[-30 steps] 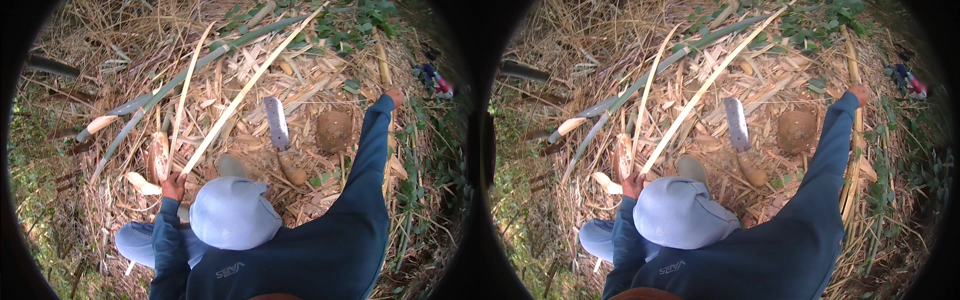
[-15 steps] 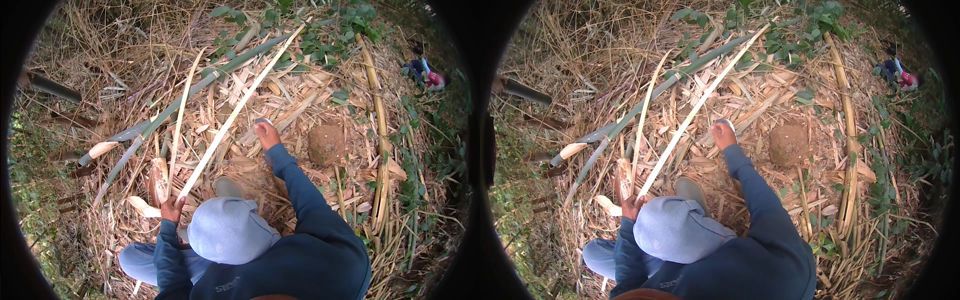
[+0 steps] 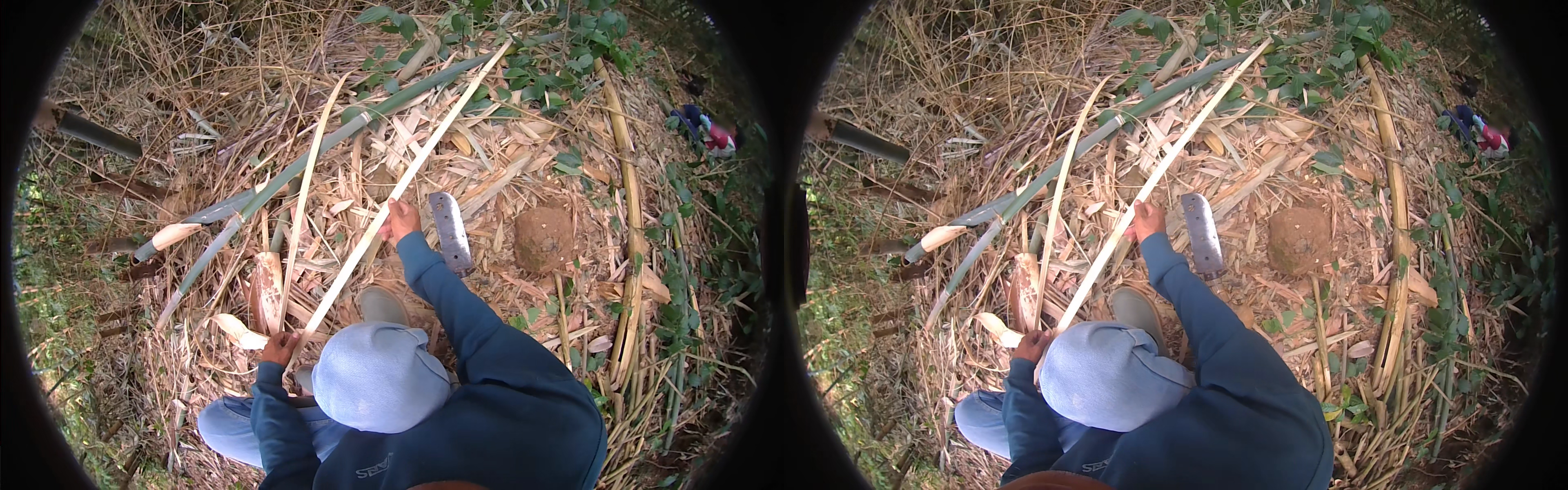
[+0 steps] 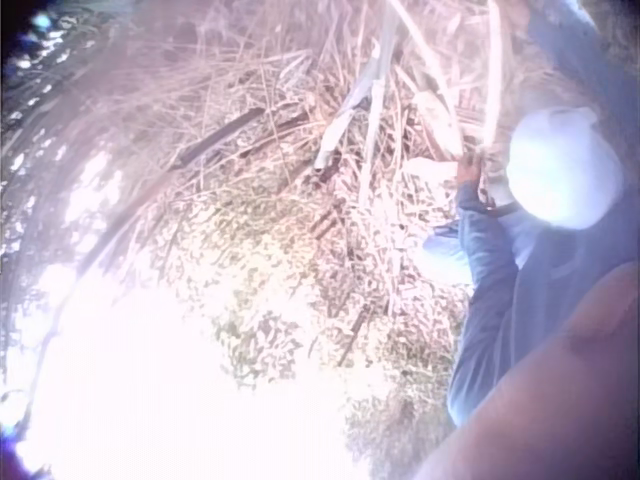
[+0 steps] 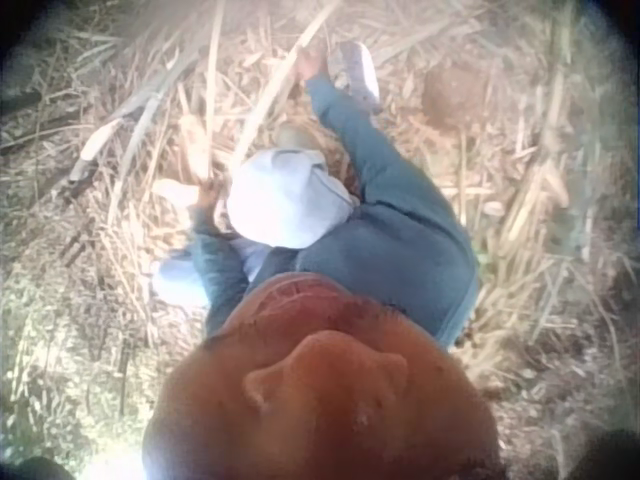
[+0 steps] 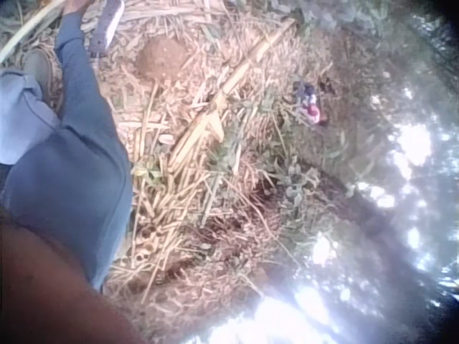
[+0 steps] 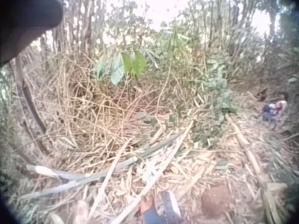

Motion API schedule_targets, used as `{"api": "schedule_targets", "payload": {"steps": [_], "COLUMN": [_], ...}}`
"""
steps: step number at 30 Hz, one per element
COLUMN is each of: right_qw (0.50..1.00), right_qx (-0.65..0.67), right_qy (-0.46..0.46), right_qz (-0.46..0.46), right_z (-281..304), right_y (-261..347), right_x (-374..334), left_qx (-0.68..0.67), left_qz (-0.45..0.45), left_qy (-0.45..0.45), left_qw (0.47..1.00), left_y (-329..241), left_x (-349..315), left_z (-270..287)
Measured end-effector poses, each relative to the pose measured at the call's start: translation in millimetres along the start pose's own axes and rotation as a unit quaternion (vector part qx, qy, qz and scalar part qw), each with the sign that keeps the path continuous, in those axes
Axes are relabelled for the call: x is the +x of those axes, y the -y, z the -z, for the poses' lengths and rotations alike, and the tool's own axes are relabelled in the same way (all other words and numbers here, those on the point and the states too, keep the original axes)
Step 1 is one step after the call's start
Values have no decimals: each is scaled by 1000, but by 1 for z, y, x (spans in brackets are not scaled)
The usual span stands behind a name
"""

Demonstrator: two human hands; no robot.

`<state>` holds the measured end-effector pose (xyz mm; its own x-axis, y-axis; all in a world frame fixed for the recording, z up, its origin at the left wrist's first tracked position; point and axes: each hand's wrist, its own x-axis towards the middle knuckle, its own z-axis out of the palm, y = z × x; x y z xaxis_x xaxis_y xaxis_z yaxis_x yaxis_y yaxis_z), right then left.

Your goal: The person sits on the ground in a wooded area and uses a large knife to split a bamboo stalk into thin strips. They repeatedly strike the bamboo with the knife and then peel the resulting strips apart by hand.

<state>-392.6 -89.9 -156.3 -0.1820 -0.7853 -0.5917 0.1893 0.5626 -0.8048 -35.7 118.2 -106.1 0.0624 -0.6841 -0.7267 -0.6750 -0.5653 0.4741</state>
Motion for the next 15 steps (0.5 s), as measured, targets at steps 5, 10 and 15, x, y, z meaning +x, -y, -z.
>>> {"api": "schedule_targets", "payload": {"steps": [5, 10, 15], "right_qw": [999, 991, 951], "right_qx": [-24, 26, 12], "right_qy": [26, 96, 259], "right_qz": [-35, -90, -167], "right_z": [5, -24, -62], "right_y": [-14, -27, -61], "right_x": [-21, -60, -110], "left_qx": [-44, -102, -43], "left_qz": [-48, -64, -82], "left_qy": [-31, 9, -42], "left_qw": [997, 993, 995], "left_y": [14, -11, -11], "left_x": [15, 12, 25], "left_z": [-22, -32, -50]}}
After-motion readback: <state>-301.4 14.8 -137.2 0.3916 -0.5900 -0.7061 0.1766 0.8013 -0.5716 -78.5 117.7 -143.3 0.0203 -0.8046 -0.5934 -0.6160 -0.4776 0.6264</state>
